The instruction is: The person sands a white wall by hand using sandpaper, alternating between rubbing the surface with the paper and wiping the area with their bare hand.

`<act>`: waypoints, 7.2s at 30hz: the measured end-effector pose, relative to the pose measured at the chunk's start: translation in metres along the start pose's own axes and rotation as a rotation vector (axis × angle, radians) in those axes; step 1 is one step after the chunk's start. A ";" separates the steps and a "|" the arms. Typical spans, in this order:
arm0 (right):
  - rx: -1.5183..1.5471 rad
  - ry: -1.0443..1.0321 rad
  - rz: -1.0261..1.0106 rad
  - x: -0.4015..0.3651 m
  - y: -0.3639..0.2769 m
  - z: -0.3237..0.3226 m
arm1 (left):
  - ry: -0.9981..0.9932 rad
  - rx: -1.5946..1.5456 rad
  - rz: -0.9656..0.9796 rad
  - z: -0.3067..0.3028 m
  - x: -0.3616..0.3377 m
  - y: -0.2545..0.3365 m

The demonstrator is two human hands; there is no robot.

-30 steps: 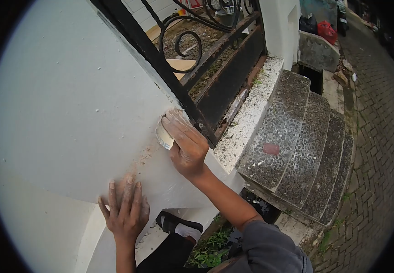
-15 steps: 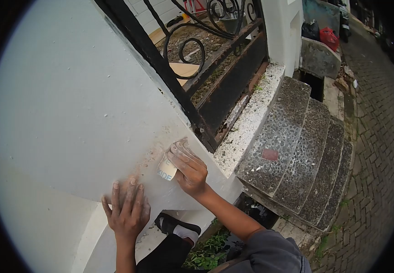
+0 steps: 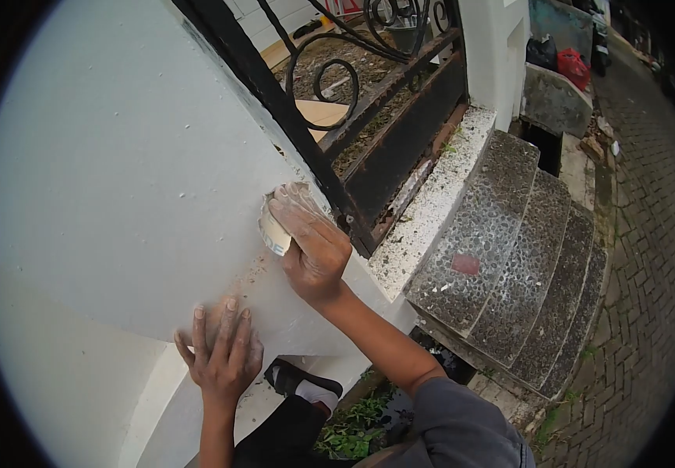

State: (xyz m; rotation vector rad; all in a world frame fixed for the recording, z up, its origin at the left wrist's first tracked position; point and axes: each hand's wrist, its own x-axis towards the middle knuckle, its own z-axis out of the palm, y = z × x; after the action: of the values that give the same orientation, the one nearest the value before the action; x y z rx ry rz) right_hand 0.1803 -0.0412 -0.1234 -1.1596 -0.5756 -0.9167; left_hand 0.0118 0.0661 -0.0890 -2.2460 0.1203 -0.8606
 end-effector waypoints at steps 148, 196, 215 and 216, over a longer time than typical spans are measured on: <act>-0.886 0.339 1.263 -0.380 -0.264 -0.674 | 0.181 -0.369 -0.056 -0.012 -0.017 -0.007; -0.281 0.040 -0.154 -0.047 -0.006 0.003 | -0.063 -0.086 -0.112 -0.035 0.039 -0.032; -0.182 0.002 0.001 -0.056 -0.012 0.010 | -0.010 -0.018 -0.081 -0.031 0.040 -0.022; -0.223 -0.021 0.010 -0.056 -0.009 0.010 | -0.008 -0.017 -0.081 -0.031 0.041 -0.022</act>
State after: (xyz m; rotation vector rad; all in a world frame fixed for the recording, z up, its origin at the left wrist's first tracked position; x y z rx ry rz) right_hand 0.1441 -0.0157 -0.1595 -1.3725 -0.4926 -0.9796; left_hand 0.0208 0.0507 -0.0361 -2.2834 0.0328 -0.8963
